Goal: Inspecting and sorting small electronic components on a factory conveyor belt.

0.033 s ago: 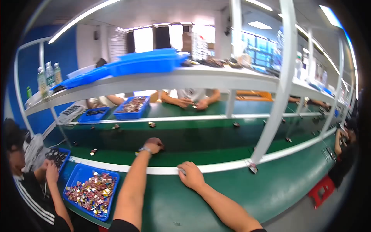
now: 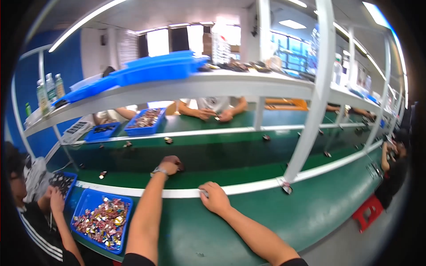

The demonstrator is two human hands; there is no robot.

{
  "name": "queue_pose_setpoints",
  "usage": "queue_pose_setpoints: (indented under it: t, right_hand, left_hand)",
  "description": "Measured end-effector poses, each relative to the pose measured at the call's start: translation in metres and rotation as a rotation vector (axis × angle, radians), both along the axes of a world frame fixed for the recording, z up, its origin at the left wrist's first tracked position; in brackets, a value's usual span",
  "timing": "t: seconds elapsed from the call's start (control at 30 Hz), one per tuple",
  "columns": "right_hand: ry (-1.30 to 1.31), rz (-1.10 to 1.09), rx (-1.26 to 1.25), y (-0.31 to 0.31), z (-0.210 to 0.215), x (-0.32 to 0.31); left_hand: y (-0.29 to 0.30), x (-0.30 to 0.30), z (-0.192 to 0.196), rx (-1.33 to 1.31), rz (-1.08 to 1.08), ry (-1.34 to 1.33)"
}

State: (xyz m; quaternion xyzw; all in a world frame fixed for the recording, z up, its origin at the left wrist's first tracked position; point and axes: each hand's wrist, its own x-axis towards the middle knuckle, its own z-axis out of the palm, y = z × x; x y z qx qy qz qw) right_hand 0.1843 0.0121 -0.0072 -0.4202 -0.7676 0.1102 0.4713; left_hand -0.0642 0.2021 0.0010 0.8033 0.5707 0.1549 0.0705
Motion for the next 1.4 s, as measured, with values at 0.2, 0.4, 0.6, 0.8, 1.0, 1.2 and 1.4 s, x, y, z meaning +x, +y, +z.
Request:
queue_pose_setpoints:
  t: [0.2,0.4,0.6,0.8,1.0,1.2,1.4]
  right_hand:
    - [0.291,-0.039,-0.215,0.004,0.004,0.006]
    - [0.346,0.109,-0.327,-0.004,0.009,0.0]
    - [0.496,0.12,-0.307,-0.001,0.006,0.004]
    - [0.317,0.231,-0.2,0.003,0.004,0.009]
    - [0.004,0.095,0.112,-0.012,0.023,0.005]
    - [-0.026,0.093,0.095,-0.007,0.016,0.007]
    - [-0.058,0.227,-0.065,-0.01,0.024,0.013]
  left_hand:
    - [-0.098,0.059,0.002,-0.25,-0.025,-0.863]
    - [-0.19,0.071,0.008,-0.468,-0.068,-1.113]
    - [-0.197,0.06,0.01,-0.791,-0.281,-1.418]
    - [-0.194,0.052,0.012,-1.075,-0.269,-1.646]
    - [-0.192,0.056,0.004,-0.862,-0.209,-1.617]
    - [-0.192,0.057,0.004,-0.948,-0.25,-1.585]
    - [-0.2,0.061,0.007,-0.864,-0.254,-1.54]
